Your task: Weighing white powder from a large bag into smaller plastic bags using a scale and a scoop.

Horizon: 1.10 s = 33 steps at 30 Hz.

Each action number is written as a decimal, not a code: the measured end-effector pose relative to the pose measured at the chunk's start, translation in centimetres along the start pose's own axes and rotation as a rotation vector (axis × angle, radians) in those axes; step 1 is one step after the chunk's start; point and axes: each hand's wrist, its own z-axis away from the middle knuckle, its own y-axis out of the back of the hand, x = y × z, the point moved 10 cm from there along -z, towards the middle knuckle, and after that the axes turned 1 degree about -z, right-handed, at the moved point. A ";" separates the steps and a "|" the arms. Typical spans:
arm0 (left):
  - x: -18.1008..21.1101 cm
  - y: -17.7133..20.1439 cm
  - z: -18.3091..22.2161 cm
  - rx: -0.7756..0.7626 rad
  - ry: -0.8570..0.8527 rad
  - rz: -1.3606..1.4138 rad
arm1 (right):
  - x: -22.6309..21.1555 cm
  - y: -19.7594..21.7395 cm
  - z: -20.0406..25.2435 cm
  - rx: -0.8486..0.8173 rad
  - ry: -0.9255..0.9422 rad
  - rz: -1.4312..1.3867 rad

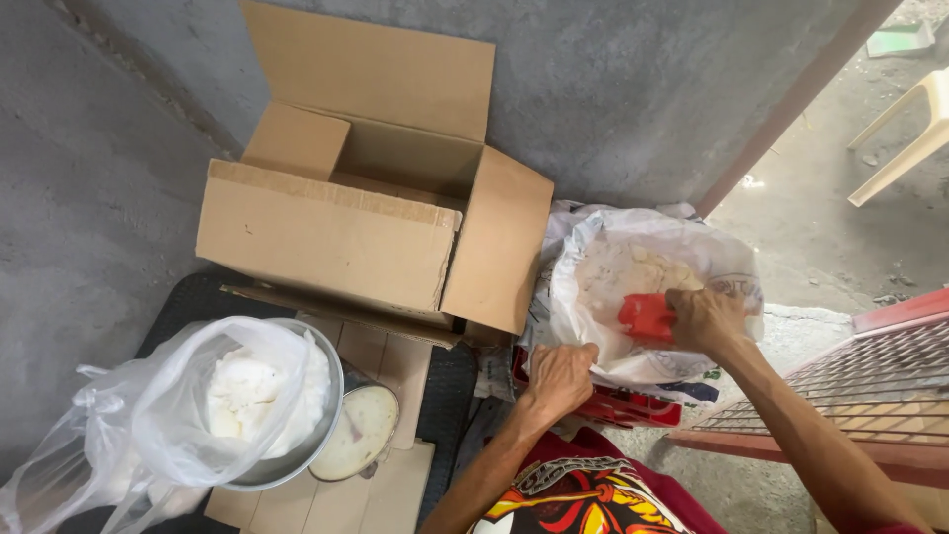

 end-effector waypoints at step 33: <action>-4.9 7.1 -4.6 0.346 0.291 0.336 | -3.3 0.5 -9.7 0.572 -0.016 -0.268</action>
